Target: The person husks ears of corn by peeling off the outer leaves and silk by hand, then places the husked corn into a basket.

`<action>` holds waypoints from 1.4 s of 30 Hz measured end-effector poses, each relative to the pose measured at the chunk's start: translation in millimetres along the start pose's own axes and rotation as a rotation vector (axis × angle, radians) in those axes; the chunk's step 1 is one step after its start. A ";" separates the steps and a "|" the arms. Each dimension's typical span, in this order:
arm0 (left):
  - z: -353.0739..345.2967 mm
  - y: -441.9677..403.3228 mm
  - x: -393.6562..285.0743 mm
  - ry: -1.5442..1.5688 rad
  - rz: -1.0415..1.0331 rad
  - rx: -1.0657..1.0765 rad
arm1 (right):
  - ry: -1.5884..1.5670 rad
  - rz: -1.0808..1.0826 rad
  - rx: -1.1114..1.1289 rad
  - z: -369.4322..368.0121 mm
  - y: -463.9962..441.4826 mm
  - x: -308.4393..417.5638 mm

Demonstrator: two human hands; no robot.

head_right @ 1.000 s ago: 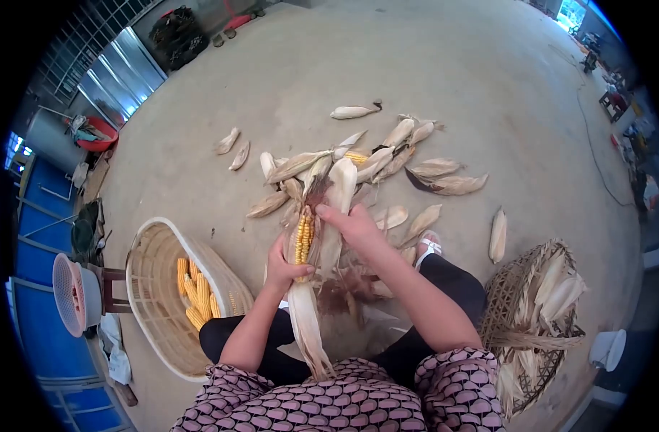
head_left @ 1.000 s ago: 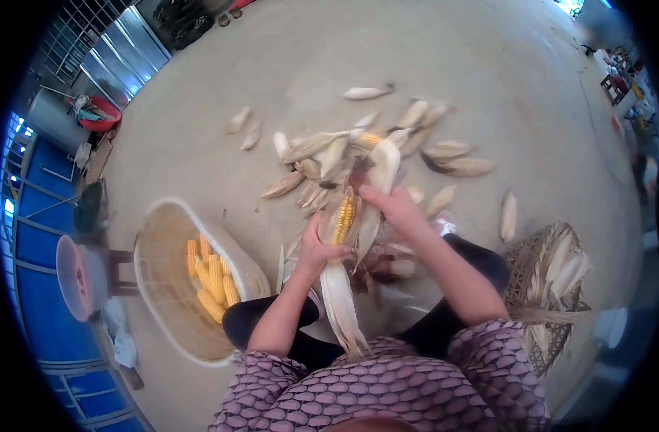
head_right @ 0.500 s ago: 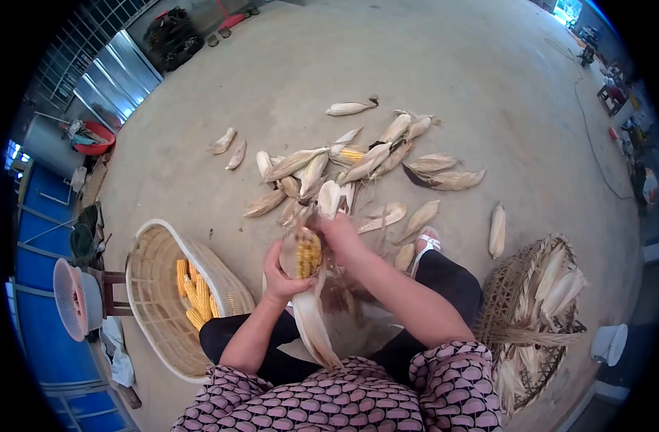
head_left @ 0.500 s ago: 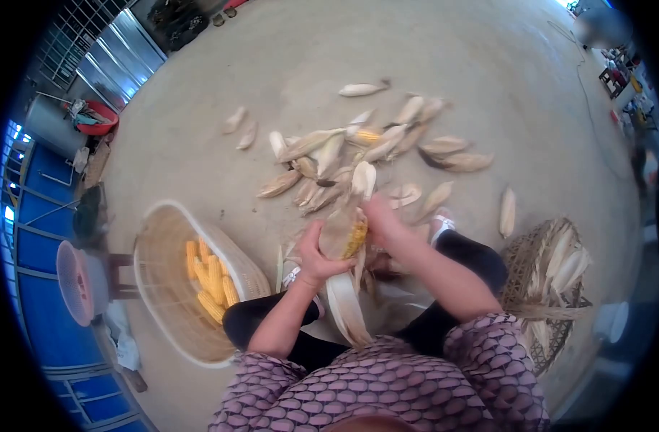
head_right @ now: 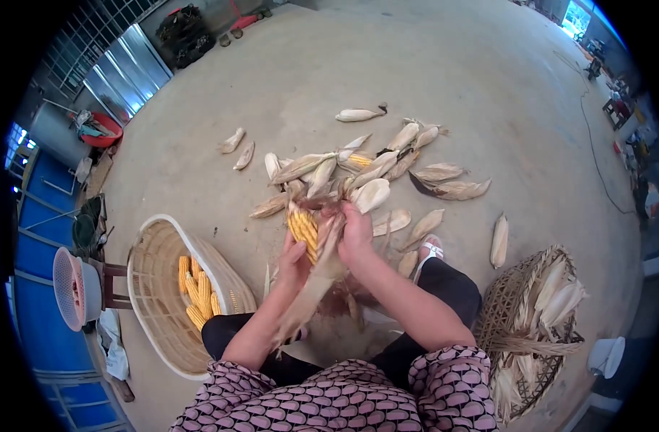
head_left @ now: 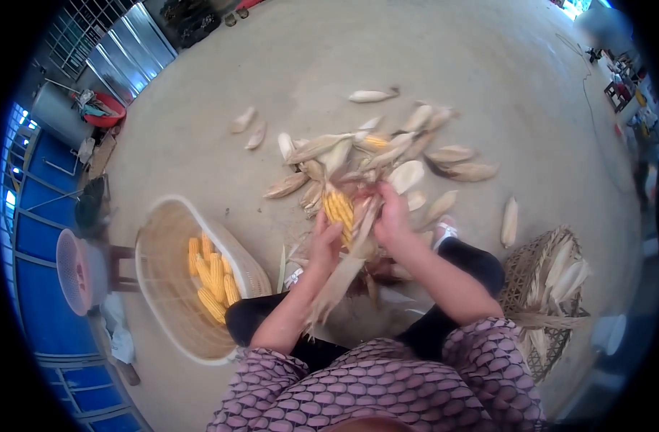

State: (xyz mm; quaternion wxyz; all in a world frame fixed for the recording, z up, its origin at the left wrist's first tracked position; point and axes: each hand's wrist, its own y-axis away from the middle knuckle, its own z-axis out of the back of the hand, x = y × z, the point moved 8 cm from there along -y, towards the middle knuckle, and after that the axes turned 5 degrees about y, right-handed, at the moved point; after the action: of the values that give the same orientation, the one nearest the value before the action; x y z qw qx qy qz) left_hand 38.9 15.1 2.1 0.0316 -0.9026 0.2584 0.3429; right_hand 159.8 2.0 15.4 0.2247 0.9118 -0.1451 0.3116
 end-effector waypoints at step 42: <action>-59.6 1.7 -116.3 -0.211 -0.545 -0.151 | 1.470 0.504 0.273 -33.3 54.3 -2.0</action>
State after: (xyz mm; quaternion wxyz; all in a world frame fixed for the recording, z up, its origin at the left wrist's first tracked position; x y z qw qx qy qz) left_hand 0.6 51.4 121.7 0.0819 -0.8978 -0.0244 0.4320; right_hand 119.5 -27.6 54.9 0.0715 0.4312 -0.1222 0.8911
